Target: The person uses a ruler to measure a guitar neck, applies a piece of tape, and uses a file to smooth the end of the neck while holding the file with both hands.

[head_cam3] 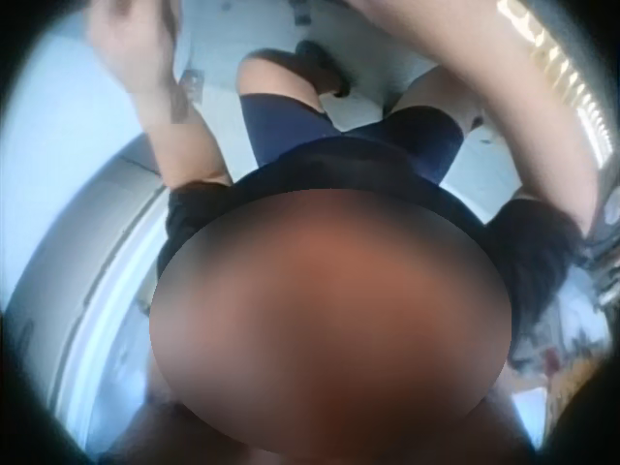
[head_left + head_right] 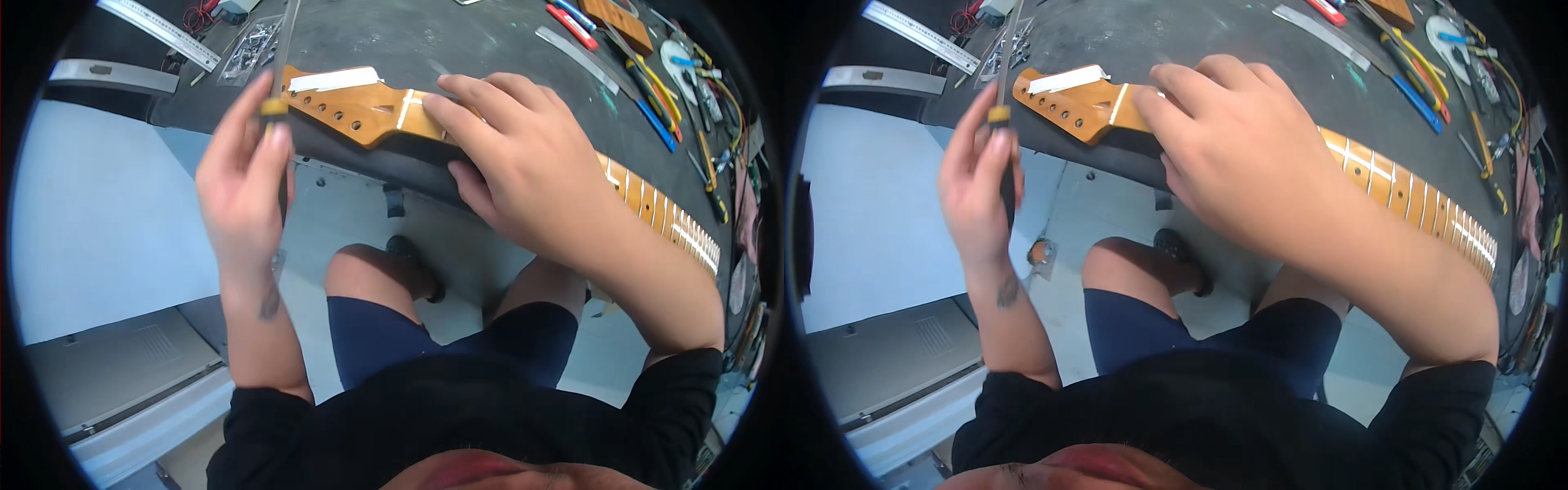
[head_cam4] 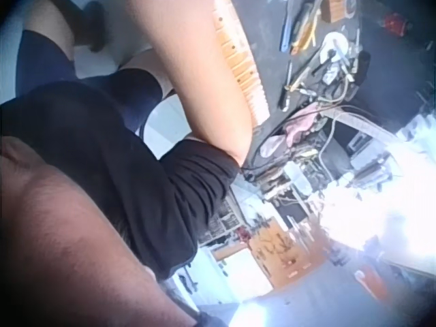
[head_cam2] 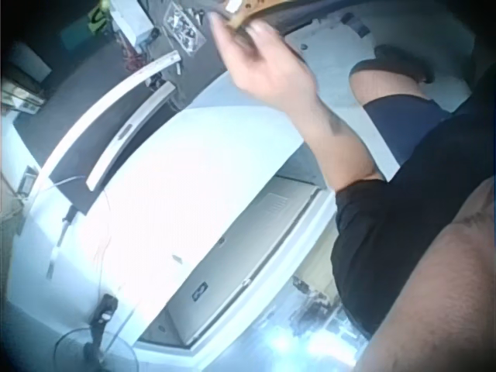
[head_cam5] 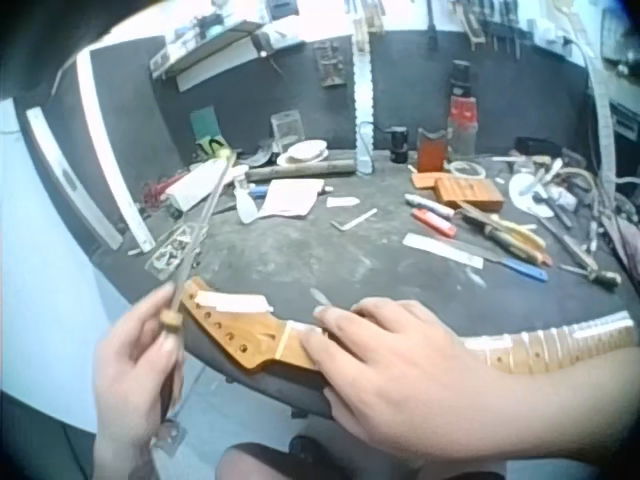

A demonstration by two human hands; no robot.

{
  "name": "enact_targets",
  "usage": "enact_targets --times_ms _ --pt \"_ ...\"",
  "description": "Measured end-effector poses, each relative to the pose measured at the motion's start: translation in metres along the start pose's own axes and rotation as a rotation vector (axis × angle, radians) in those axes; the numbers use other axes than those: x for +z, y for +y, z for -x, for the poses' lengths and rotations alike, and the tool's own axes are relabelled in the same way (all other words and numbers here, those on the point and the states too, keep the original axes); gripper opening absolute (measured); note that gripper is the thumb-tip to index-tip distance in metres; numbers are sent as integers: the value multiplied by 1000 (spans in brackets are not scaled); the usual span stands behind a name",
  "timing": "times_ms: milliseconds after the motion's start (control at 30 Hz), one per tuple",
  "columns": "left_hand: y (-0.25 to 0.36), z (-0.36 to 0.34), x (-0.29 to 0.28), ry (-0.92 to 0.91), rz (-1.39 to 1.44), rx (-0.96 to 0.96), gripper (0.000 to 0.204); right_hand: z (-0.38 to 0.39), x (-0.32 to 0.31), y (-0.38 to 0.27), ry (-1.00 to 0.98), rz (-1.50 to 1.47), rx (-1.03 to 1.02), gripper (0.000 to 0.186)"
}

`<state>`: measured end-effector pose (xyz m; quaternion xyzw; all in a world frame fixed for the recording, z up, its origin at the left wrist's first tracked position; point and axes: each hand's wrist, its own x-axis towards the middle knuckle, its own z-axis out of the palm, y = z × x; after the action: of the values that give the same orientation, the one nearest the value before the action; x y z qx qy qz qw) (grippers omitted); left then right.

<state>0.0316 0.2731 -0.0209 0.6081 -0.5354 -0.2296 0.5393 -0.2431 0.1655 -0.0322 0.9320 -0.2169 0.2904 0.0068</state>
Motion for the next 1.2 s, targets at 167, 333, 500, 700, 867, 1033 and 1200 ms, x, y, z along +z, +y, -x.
enact_targets --times_ms 167,333,500,700,867,1033,1200 --pt "47 100 -12 -115 -453 -85 54 6 10 2 -77 -38 130 52" --pt "52 143 -1 -181 -578 -71 54 12 13 8 11 -58 85 47" --pt "46 159 6 -202 -579 -33 54 11 7 0 -32 -90 107 45" --pt "52 161 11 -234 -591 -37 54 15 13 2 9 -16 52 46" --pt "36 138 23 -198 -576 -42 55 11 -3 9 -111 -31 -15 44" --pt "34 147 23 -221 -659 77 58 15 23 8 147 47 -49 45" --pt "42 143 23 -216 -630 -14 59 11 21 6 35 51 -82 47"
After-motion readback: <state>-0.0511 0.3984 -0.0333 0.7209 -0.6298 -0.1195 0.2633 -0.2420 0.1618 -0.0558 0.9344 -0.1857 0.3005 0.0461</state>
